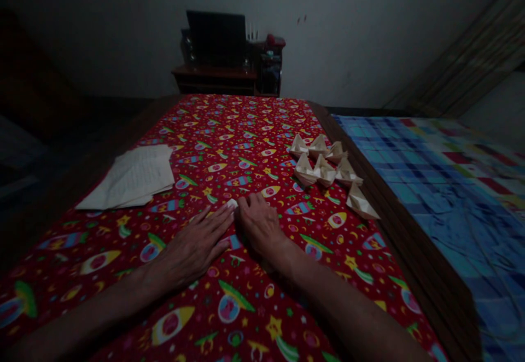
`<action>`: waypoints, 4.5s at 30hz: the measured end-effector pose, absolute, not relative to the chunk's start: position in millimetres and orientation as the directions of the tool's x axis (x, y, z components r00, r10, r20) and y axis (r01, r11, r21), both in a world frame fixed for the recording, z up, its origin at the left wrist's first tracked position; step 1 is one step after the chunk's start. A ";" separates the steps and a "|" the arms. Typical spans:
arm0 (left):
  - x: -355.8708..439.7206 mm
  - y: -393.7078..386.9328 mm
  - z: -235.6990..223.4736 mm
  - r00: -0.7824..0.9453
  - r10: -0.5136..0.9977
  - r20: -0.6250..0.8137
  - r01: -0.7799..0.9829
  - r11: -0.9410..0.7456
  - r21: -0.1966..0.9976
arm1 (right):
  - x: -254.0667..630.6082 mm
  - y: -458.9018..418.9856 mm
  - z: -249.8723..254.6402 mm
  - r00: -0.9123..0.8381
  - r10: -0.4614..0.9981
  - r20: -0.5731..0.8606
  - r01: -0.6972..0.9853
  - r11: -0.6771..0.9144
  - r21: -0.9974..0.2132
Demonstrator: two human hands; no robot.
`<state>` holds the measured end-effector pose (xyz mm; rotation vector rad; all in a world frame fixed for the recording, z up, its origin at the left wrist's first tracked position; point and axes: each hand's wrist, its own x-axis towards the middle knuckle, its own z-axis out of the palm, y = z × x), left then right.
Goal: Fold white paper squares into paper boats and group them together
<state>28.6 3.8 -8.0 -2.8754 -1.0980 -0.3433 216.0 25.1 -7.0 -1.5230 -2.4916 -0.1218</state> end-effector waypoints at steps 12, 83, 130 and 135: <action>-0.9 -2.0 -8.1 0.651 0.708 0.273 0.735 -0.678 0.003 | 237.1 9.2 3.1 -0.668 0.726 0.165 0.742 0.668 0.064; 40.5 31.6 11.8 0.217 0.976 0.033 0.436 -0.127 0.891 | 221.4 40.5 -8.1 -0.640 0.651 0.409 0.686 0.724 -0.079; 0.2 20.9 -10.9 0.788 0.577 0.215 0.546 -0.816 0.190 | 222.8 8.9 -3.3 -0.666 0.706 0.240 0.735 0.676 0.049; -6.0 12.5 -11.7 0.787 0.603 0.131 0.578 -0.794 0.186 | 231.9 3.5 -2.4 -0.670 0.702 0.243 0.706 0.703 -0.085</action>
